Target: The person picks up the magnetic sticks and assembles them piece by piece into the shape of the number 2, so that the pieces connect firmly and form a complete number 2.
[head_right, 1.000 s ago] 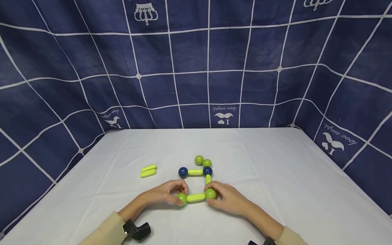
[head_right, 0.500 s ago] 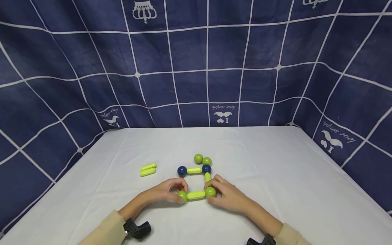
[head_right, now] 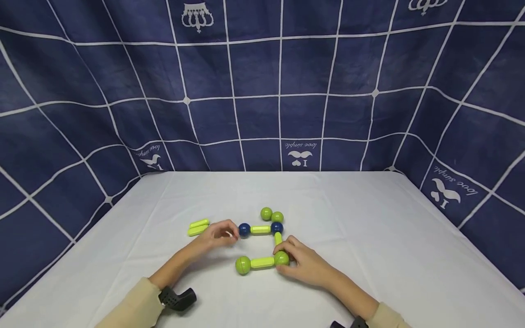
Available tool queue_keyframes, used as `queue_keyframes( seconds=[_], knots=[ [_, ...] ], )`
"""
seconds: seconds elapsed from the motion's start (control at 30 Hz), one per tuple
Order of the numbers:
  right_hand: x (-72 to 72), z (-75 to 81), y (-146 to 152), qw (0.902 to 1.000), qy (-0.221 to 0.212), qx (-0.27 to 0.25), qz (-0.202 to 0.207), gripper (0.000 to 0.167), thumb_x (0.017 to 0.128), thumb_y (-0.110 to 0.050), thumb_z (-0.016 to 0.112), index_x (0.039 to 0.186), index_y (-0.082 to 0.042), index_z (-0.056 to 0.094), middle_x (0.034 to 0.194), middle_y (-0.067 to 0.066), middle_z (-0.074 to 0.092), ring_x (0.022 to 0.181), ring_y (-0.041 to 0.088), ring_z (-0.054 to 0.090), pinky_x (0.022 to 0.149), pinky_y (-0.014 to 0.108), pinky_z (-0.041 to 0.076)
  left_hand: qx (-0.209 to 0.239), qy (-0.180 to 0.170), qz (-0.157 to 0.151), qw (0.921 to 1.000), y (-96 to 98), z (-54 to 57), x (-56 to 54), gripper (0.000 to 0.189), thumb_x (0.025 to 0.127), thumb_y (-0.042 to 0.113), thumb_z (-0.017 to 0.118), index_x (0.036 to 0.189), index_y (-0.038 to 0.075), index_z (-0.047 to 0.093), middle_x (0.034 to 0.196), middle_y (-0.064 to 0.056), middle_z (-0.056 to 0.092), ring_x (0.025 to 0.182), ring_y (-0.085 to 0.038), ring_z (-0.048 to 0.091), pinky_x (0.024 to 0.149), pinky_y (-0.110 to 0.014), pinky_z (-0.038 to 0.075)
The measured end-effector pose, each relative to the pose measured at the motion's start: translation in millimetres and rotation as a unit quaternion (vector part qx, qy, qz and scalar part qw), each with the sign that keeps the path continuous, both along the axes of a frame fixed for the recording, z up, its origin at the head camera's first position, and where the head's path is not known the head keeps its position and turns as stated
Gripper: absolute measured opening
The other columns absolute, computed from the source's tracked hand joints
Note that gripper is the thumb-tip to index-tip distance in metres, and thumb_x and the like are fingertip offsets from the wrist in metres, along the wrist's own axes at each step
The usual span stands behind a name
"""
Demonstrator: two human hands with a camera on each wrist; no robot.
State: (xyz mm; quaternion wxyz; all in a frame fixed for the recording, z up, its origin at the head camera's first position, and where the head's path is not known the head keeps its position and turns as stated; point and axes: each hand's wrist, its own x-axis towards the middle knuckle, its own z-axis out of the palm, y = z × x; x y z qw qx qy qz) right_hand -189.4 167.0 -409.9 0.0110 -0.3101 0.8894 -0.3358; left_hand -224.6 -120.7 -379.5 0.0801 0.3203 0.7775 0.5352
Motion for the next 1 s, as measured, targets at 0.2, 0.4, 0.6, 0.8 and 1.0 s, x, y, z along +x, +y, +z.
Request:
queue_keyframes(
  seconds=[0.2, 0.4, 0.6, 0.8, 1.0],
  knots=[
    [-2.3, -0.6, -1, 0.9997, 0.016, -0.009, 0.014, 0.023, 0.085, -0.035, 0.061, 0.106, -0.027, 0.054, 0.091, -0.009, 0.042, 0.076, 0.001, 0.041, 0.064, 0.017, 0.038, 0.025, 0.090, 0.249, 0.9640, -41.2, 3.6, -23.3, 0.012, 0.084, 0.009, 0.061, 0.095, 0.004, 0.060, 0.096, -0.011, 0.058, 0.089, -0.010, 0.050, 0.080, -0.030, 0.036],
    [0.0, 1.2, 0, 0.9998, 0.007, -0.014, 0.013, 0.023, 0.085, -0.034, 0.061, 0.106, -0.026, 0.055, 0.089, -0.008, 0.042, 0.076, 0.000, 0.041, 0.064, 0.017, 0.039, -0.096, 0.060, 0.359, 0.9263, -68.4, -15.9, -37.2, 0.023, 0.086, 0.019, 0.058, 0.106, 0.011, 0.063, 0.111, -0.010, 0.054, 0.105, -0.022, 0.041, 0.089, -0.042, 0.026],
    [3.4, -2.5, 1, 0.9999, -0.010, -0.011, 0.007, 0.024, 0.084, -0.035, 0.062, 0.106, -0.027, 0.055, 0.090, -0.008, 0.042, 0.076, 0.000, 0.041, 0.064, 0.017, 0.039, -0.214, 0.048, 0.331, 0.9177, -68.0, -28.6, -34.2, 0.034, 0.085, 0.034, 0.056, 0.109, 0.012, 0.064, 0.118, -0.011, 0.054, 0.112, -0.028, 0.040, 0.089, -0.045, 0.025],
    [3.9, -5.0, 1, 0.9999, -0.011, -0.012, 0.001, 0.025, 0.083, -0.035, 0.062, 0.106, -0.027, 0.054, 0.090, -0.009, 0.042, 0.076, 0.000, 0.042, 0.064, 0.017, 0.040, -0.207, 0.046, 0.337, 0.9175, -66.3, -32.7, -33.7, 0.028, 0.083, 0.033, 0.060, 0.100, 0.012, 0.066, 0.113, -0.009, 0.057, 0.111, -0.026, 0.042, 0.091, -0.045, 0.023],
    [1.7, -1.2, 1, 0.9999, -0.006, -0.012, 0.000, 0.026, 0.083, -0.034, 0.063, 0.107, -0.027, 0.054, 0.091, -0.010, 0.042, 0.076, 0.000, 0.043, 0.065, 0.017, 0.040, -0.179, 0.048, 0.342, 0.9211, -67.4, -27.5, -39.5, 0.023, 0.083, 0.029, 0.063, 0.097, 0.011, 0.063, 0.101, -0.008, 0.062, 0.100, -0.025, 0.048, 0.089, -0.045, 0.023]
  ],
)
